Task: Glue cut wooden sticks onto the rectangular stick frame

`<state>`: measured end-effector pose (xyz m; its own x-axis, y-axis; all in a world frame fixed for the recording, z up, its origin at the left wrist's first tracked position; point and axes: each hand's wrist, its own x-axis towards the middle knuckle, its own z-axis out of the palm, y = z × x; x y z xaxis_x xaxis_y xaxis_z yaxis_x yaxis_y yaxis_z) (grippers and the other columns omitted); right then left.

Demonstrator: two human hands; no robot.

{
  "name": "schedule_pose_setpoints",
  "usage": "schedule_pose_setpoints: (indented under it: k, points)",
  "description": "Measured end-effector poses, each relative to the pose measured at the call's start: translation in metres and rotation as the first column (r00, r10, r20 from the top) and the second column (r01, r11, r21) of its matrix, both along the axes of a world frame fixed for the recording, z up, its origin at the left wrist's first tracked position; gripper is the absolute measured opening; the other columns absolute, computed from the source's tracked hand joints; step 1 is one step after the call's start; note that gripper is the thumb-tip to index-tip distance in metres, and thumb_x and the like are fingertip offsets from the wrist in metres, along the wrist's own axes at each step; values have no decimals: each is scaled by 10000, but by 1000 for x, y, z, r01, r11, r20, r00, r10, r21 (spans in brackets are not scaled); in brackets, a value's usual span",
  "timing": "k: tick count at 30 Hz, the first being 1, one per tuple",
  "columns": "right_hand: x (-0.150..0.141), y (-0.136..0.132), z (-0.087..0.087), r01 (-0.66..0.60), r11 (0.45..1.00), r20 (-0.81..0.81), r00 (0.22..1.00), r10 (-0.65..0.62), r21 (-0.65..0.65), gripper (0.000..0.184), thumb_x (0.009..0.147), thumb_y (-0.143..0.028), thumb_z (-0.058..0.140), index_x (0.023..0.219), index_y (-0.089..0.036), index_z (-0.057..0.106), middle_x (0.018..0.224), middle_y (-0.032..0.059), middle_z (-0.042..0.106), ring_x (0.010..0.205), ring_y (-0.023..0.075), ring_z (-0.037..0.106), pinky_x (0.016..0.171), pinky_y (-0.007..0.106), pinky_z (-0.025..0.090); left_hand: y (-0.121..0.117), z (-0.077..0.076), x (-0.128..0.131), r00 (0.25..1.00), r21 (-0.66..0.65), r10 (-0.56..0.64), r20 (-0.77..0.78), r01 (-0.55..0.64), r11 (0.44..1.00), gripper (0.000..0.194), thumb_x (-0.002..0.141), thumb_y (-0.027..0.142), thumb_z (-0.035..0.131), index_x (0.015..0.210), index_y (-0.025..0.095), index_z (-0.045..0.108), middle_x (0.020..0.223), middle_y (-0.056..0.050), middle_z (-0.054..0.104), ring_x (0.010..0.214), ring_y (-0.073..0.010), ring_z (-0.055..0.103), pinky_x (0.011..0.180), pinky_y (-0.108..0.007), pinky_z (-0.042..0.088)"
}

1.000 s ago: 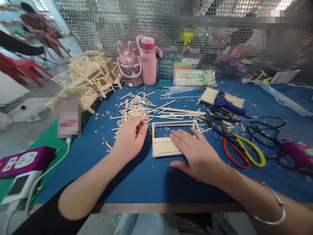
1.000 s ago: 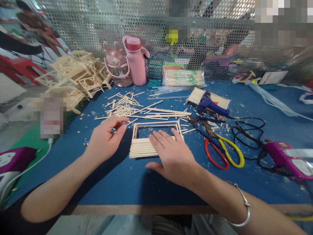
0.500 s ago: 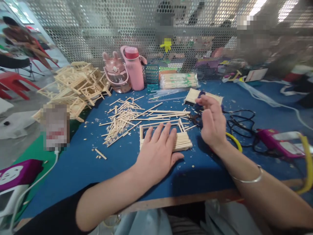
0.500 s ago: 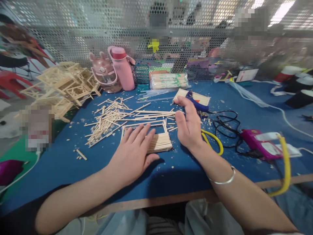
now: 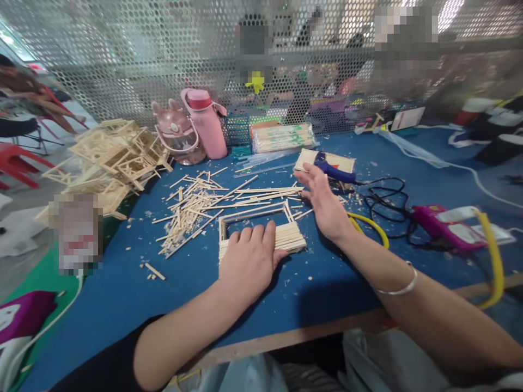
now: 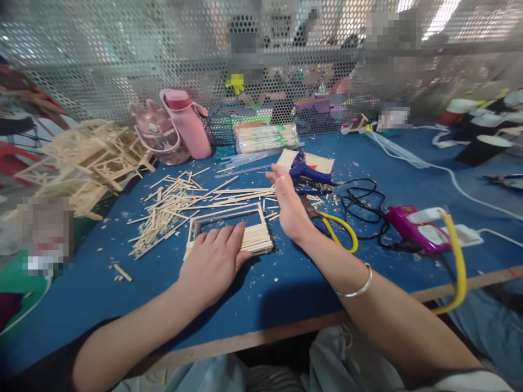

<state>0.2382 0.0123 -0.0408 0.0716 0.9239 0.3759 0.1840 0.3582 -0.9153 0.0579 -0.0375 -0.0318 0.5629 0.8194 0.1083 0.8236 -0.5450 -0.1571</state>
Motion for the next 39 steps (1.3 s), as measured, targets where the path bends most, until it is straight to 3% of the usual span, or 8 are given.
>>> schedule_pose_setpoints:
  k: [3, 6, 11, 14, 18, 26, 33, 39]
  points:
    - [-5, 5, -10, -170, 967, -59, 985, 162, -189, 732, 844, -676, 18, 1445, -274, 134, 1514, 53, 222, 1387, 158, 175, 1111, 434, 194, 1, -1, 0, 1000, 8, -4, 7, 4, 1000, 523, 917, 468, 344, 1318, 138, 404, 1071, -103, 595, 903, -257, 524, 730, -378, 367]
    - [-4, 5, -11, -201, 964, -16, 979, 202, -174, 769, 818, -708, 18, 1458, -288, 86, 1540, 15, 120, 1401, 143, 90, 1132, 408, 120, 1, -3, -1, 1000, 14, -8, 20, 8, 1000, 534, 920, 473, 327, 1327, 132, 389, 1066, -107, 592, 906, -258, 522, 735, -373, 360]
    - [10, 4, 5, 30, 999, -48, 998, -31, -17, 667, 850, -677, 67, 1429, -362, 166, 1520, -18, 206, 1396, 159, 135, 1117, 441, 150, 0, -5, -3, 999, 22, 3, 36, -4, 1000, 544, 912, 490, 334, 1307, 123, 405, 1013, -105, 594, 888, -261, 528, 735, -373, 359]
    - [13, 2, 10, 89, 995, -147, 985, -94, -35, 584, 887, -624, 121, 1388, -355, 256, 1459, 12, 349, 1364, 174, 251, 1081, 451, 245, 0, -4, -2, 999, 22, 6, 40, -6, 1000, 509, 905, 487, 356, 1256, 131, 453, 972, -97, 595, 863, -254, 530, 717, -365, 361]
    - [7, -6, 4, -47, 988, -95, 995, 33, -144, 577, 884, -623, 206, 1362, -317, 314, 1414, 53, 415, 1330, 200, 327, 1054, 451, 307, -1, -2, -2, 998, 27, -6, 59, 4, 1000, 506, 901, 490, 359, 1239, 128, 466, 946, -92, 590, 834, -254, 530, 702, -376, 369]
    - [-8, -24, -26, -282, 950, 16, 958, 287, -137, 674, 881, -628, 76, 1466, -293, 55, 1543, -50, 46, 1404, 141, 49, 1154, 372, 90, 0, -5, -2, 996, 18, -8, 84, 6, 1000, 532, 900, 477, 375, 1279, 110, 441, 1020, -112, 607, 884, -267, 546, 738, -393, 390]
    - [5, -30, -17, -13, 999, 276, 961, 5, 30, 623, 908, -577, 201, 1442, -258, 226, 1517, 9, 214, 1396, 210, 132, 1150, 430, 72, 0, -12, -3, 989, 66, -49, 140, 40, 997, 529, 929, 445, 315, 1315, 95, 412, 1331, -151, 483, 1192, -285, 434, 1000, -454, 274]
    - [5, -37, -14, 50, 998, 326, 945, -40, -24, 590, 924, -532, 217, 1435, -237, 241, 1503, 40, 251, 1381, 201, 193, 1142, 426, 133, 1, -9, -3, 995, -9, -28, 92, 29, 1000, 500, 920, 453, 324, 1269, 119, 452, 1119, -132, 598, 944, -273, 553, 790, -411, 406]
